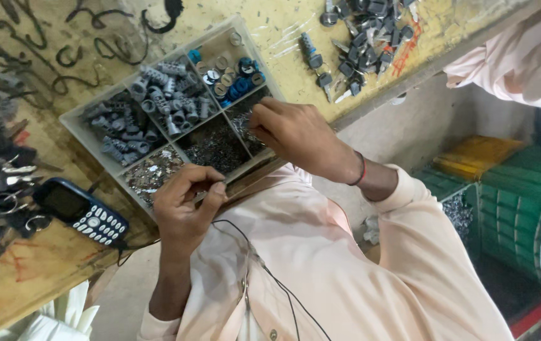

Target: The person sits at a workbench and assembles keychains by hand, threading split rings through plastic key heads and pressing parts together. They place finished pieces aside and pick new components from a compartment tray, occasionally sorting small metal parts into the tray's sections.

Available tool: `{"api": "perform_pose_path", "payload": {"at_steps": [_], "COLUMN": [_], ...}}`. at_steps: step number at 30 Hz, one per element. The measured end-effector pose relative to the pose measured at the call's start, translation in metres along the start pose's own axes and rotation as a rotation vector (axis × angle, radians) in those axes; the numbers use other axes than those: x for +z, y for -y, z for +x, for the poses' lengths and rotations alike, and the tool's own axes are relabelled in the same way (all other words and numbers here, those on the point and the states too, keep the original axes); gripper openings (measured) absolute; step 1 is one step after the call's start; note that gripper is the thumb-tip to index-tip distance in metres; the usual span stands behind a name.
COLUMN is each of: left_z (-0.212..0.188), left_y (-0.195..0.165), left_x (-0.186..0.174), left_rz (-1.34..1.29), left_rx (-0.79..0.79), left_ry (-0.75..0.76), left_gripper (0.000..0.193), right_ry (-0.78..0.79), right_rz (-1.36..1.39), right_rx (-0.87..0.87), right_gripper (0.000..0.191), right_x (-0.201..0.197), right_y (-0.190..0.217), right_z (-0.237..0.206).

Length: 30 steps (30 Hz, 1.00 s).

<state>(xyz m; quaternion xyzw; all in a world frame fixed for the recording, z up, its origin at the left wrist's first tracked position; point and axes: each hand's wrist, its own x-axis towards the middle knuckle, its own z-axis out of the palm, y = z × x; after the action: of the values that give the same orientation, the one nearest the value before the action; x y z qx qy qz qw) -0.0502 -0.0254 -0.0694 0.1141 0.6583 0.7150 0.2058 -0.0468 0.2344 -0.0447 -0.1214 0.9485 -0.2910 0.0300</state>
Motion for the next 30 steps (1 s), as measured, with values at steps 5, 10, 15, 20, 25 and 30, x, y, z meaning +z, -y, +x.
{"api": "perform_pose_path", "payload": {"at_steps": [5,10,15,20,25,30], "left_z": [0.004,0.007,0.008,0.003,-0.001,-0.002], "left_y": [-0.011,-0.01,-0.007,-0.016,-0.026,-0.027], "left_x": [0.003,0.02,0.011,0.001,0.005,0.004], "left_rz": [0.213,-0.274,-0.532,-0.423,-0.346,-0.241], "left_rx": [0.092,-0.11,-0.166,-0.095,0.013,0.123], "left_ry": [-0.046,-0.077,0.001,0.037,-0.031,-0.077], "left_gripper": [0.009,0.019,0.023,0.019,0.016,0.014], "right_ry": [0.054,-0.102,-0.213,-0.088,-0.072,-0.257], "right_rz": [0.921,0.902,0.601,0.96,1.247,0.986], "right_rx": [0.263,0.057,0.034,0.178,0.226,-0.022], "right_gripper": [0.009,0.014,0.015,0.012,0.009,0.013], "right_x": [-0.02,0.007,0.023,0.026,0.048,0.06], "right_y": [0.008,0.042,0.057,0.047,0.038,0.047], "right_z": [0.002,0.0,-0.006,-0.009,-0.015,-0.014]}}
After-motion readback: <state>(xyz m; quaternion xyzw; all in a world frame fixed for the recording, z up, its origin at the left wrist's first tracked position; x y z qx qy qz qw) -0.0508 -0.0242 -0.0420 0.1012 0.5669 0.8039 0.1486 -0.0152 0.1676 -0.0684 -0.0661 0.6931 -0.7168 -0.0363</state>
